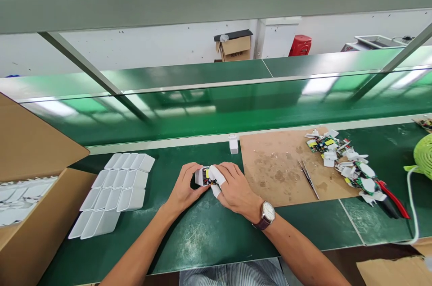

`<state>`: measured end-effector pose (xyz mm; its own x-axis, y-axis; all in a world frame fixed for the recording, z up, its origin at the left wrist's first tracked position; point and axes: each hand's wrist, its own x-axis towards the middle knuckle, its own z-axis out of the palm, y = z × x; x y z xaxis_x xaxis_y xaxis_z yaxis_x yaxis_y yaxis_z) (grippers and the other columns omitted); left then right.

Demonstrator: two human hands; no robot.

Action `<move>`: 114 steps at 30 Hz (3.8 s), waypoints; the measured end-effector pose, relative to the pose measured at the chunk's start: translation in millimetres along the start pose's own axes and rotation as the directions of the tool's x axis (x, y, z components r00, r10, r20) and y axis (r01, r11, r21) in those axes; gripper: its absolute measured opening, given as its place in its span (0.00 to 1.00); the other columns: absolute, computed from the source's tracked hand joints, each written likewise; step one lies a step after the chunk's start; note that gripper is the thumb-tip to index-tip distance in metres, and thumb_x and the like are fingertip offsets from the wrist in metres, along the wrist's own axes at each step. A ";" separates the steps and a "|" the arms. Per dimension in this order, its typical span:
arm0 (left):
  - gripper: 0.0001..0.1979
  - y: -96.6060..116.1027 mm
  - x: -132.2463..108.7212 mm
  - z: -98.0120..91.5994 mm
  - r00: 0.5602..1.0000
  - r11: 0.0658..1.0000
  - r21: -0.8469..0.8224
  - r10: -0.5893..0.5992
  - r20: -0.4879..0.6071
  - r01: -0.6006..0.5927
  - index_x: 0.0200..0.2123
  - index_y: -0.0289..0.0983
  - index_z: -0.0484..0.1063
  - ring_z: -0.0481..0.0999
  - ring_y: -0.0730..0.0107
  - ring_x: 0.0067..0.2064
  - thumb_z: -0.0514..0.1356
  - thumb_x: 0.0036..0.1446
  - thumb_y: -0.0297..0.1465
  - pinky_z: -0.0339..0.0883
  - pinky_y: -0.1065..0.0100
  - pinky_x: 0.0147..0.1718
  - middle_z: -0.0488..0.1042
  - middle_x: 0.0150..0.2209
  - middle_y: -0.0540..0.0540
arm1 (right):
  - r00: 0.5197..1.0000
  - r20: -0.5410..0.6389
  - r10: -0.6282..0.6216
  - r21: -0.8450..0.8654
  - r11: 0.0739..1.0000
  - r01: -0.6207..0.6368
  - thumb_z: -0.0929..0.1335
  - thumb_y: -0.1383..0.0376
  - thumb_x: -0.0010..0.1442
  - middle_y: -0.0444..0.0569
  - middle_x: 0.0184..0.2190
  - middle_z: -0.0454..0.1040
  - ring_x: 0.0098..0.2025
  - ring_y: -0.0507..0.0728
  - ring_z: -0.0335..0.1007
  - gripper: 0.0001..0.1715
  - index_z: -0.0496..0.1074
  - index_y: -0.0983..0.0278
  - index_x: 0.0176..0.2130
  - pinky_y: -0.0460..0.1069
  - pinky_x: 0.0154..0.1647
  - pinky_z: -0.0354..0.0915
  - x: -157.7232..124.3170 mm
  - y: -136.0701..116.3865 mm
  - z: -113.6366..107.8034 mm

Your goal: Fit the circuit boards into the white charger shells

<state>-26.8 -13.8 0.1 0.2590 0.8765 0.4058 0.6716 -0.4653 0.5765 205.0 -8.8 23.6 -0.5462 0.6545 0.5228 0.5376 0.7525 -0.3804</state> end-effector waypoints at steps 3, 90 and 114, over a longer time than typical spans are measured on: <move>0.24 -1.0 2.8 -0.8 0.997 0.995 -0.066 -0.068 0.034 0.070 0.56 0.42 0.64 0.75 0.53 0.55 0.67 0.61 0.40 0.72 0.50 0.55 0.71 0.52 0.40 | 0.997 -0.076 0.021 0.025 1.000 -0.019 0.67 0.71 0.63 0.61 0.55 0.72 0.58 0.69 0.67 0.42 0.53 0.63 0.71 0.67 0.57 0.71 3.4 -0.8 -4.0; 0.38 -4.8 -1.8 4.4 0.996 0.989 -0.125 0.084 0.028 -0.080 0.73 0.47 0.47 0.69 0.52 0.61 0.62 0.67 0.32 0.69 0.46 0.59 0.72 0.60 0.38 | 0.997 -0.072 -0.025 0.002 1.000 0.026 0.65 0.69 0.67 0.60 0.54 0.74 0.57 0.68 0.69 0.42 0.47 0.61 0.74 0.66 0.54 0.73 5.7 -5.2 -2.0; 0.43 12.2 -1.4 -0.2 0.966 0.688 -0.678 -0.192 0.172 0.258 0.76 0.47 0.34 0.69 0.56 0.67 0.59 0.69 0.40 0.63 0.43 0.66 0.68 0.67 0.35 | 0.990 0.051 -0.129 0.069 0.990 0.125 0.64 0.73 0.68 0.59 0.56 0.74 0.54 0.62 0.76 0.27 0.66 0.60 0.64 0.59 0.51 0.79 4.9 20.5 11.4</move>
<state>-19.1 -20.7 6.6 0.2405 0.9575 0.1592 0.0583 -0.1780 0.9823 206.0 10.7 9.7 -0.6427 0.5550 0.5280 0.4192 0.8317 -0.3640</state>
